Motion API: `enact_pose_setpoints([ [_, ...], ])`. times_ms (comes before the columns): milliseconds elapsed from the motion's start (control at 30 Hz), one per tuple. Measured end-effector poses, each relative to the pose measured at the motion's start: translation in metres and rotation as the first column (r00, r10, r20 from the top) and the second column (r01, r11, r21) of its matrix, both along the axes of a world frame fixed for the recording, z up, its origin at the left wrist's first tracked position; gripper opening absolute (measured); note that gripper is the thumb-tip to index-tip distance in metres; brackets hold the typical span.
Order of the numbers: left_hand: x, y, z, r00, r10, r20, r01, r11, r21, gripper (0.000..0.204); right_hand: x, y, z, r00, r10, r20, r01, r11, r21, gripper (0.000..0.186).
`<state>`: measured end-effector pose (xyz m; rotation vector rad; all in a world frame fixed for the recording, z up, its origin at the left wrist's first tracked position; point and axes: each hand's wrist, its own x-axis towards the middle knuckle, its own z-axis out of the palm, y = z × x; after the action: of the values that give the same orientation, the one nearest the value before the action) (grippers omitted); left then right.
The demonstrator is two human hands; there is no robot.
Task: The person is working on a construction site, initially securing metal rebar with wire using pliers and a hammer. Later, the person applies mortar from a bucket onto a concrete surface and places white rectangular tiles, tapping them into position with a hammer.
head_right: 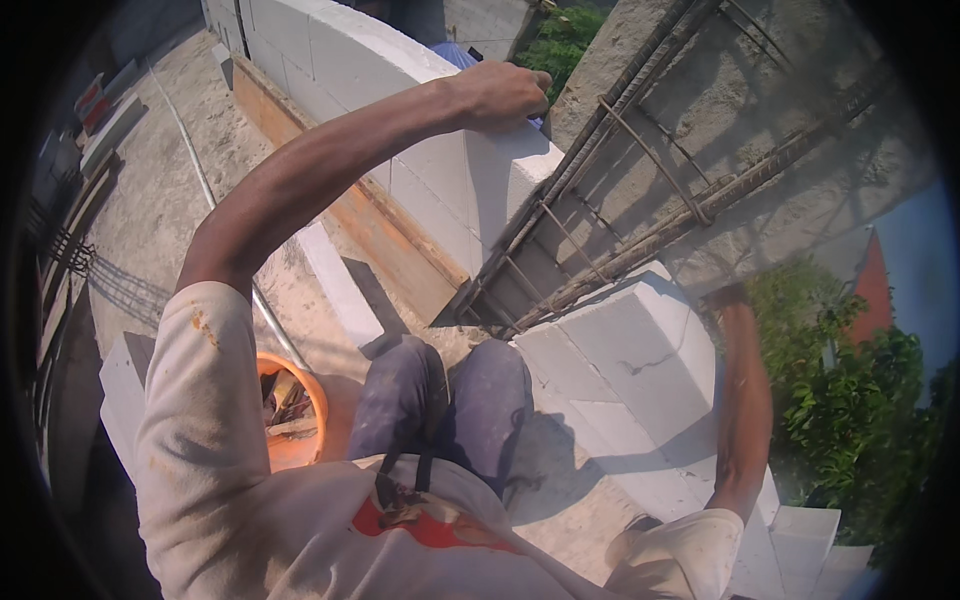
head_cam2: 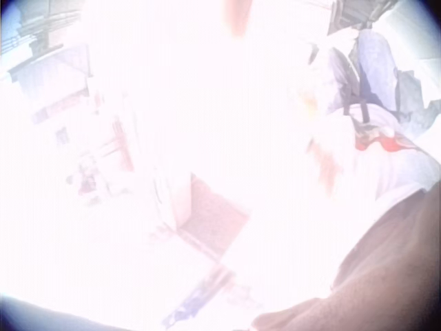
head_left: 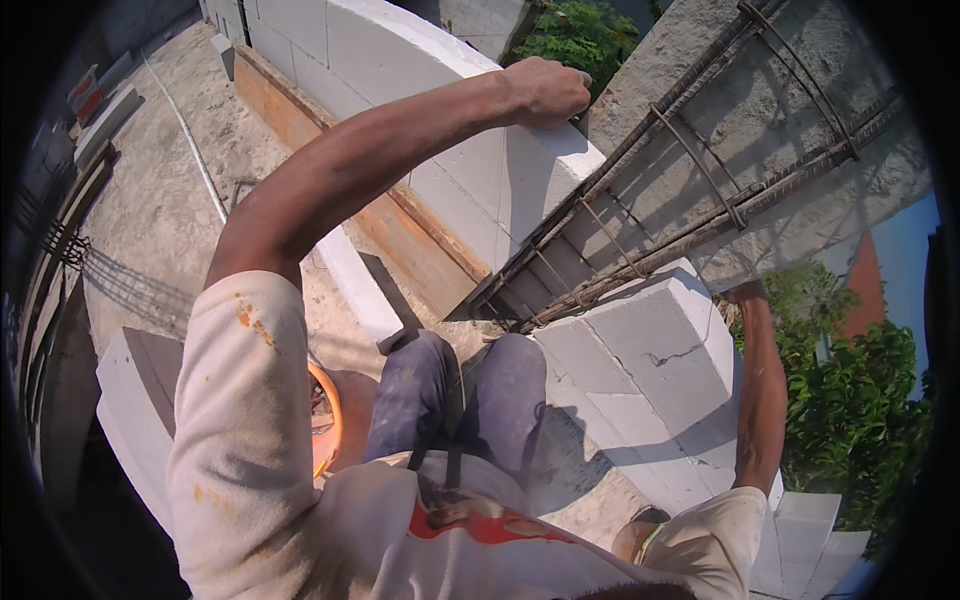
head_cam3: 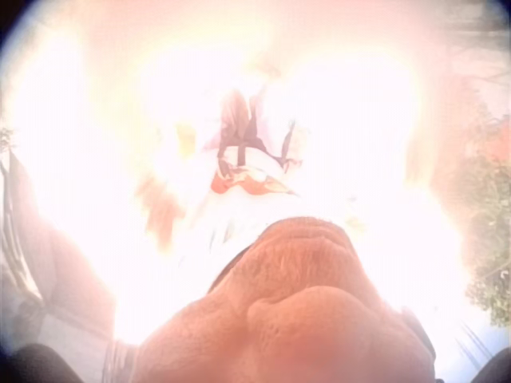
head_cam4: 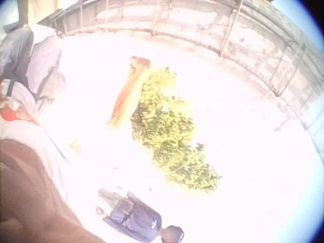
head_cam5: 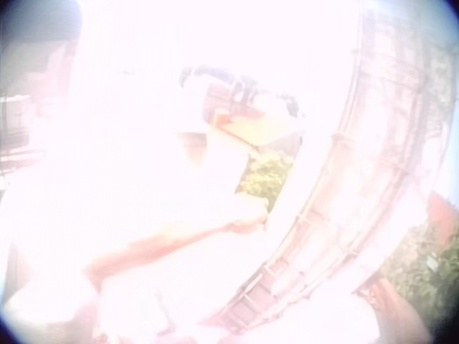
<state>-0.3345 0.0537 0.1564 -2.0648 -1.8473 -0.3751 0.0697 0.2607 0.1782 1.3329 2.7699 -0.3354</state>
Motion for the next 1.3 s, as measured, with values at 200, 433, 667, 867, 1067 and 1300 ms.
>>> enact_pose_setpoints([
  [200,0.009,-0.04,0.018,0.996,0.001,0.091,-0.002,1.0,0.007,0.016,0.019,-0.003,0.008,0.998,-0.049,0.032,0.048,0.998,0.031,0.022],
  [433,0.01,-0.06,-0.007,0.922,-0.049,0.384,-0.007,0.99,0.143,0.016,0.017,0.0,0.005,0.998,-0.049,0.042,0.047,0.998,0.043,0.022],
  [667,0.046,-0.089,-0.082,0.578,-0.202,0.79,-0.225,0.892,0.393,0.023,0.033,-0.005,0.018,0.995,-0.085,0.045,0.081,0.993,0.091,0.022],
  [867,0.066,-0.088,-0.117,0.124,-0.271,0.955,-0.395,0.869,0.298,0.02,0.065,-0.018,0.032,0.989,-0.1,-0.114,0.116,0.981,0.152,0.022],
  [1067,0.061,-0.105,-0.15,-0.169,-0.211,0.963,-0.308,0.939,0.152,0.02,0.079,-0.18,0.045,0.462,0.054,-0.885,0.313,0.924,0.219,0.023],
  [1300,0.05,-0.092,-0.175,-0.334,-0.203,0.921,-0.262,0.958,0.116,0.015,-0.064,-0.291,-0.072,0.396,-0.188,-0.899,-0.173,0.946,-0.274,0.016],
])
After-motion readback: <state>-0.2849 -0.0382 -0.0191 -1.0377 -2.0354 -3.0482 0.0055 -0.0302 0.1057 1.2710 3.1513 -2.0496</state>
